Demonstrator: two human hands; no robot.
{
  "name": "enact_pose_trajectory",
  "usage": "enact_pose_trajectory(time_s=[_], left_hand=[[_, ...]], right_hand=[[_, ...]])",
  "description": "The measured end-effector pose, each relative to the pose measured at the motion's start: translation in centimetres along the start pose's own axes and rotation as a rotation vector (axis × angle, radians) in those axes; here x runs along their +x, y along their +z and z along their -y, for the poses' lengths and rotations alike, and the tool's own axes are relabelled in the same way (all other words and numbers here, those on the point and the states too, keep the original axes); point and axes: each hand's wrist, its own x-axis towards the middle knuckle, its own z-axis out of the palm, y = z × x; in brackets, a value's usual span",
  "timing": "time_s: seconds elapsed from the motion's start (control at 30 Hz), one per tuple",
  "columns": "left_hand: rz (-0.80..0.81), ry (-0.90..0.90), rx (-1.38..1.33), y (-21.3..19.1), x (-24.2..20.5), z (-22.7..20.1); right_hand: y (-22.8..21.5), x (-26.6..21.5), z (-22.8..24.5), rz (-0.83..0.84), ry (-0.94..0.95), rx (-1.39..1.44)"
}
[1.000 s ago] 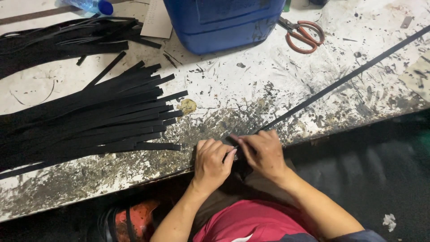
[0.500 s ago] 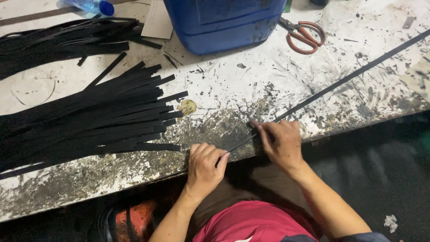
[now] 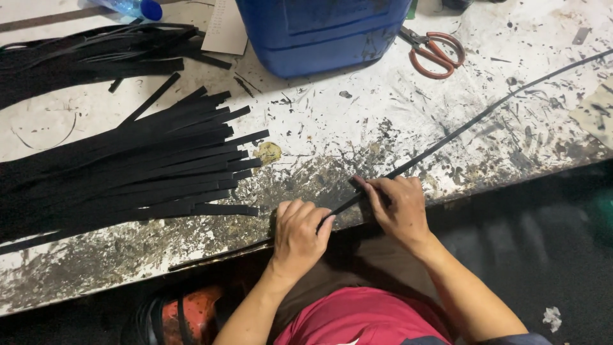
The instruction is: The person repeatedly rubs a small reddish object along the length of black strips on a workbench. They handle the strips one at a time, moving them between a pile and a bucket below the table.
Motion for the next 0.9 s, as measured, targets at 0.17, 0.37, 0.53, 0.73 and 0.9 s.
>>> enact_pose_trajectory(time_s=[0.17,0.37,0.53,0.73,0.9], left_hand=[[-0.015,0.034,0.005,2.3,-0.4,0.2],[-0.025,0.002,-0.03,-0.3,-0.8,0.2],[-0.024,0.03,-0.016,-0.3,-0.8,0.3],[-0.035,0.033,-0.025,-1.1,-1.4,0.6],[-0.025,0.053,-0.017,-1.5,-1.3,0.6]], right_hand=[[2.2,-1.1,4.1,0.034,-0.097,0.06],[-0.5,0.3,0.0,-0.017,-0.019,-0.025],[2.0,-1.1,3.7,-0.007,-0.129,0.078],[0.4,-0.4,-0.1,-0.011,-0.063,-0.027],[2.1,-1.1,3.4,0.001,-0.168,0.036]])
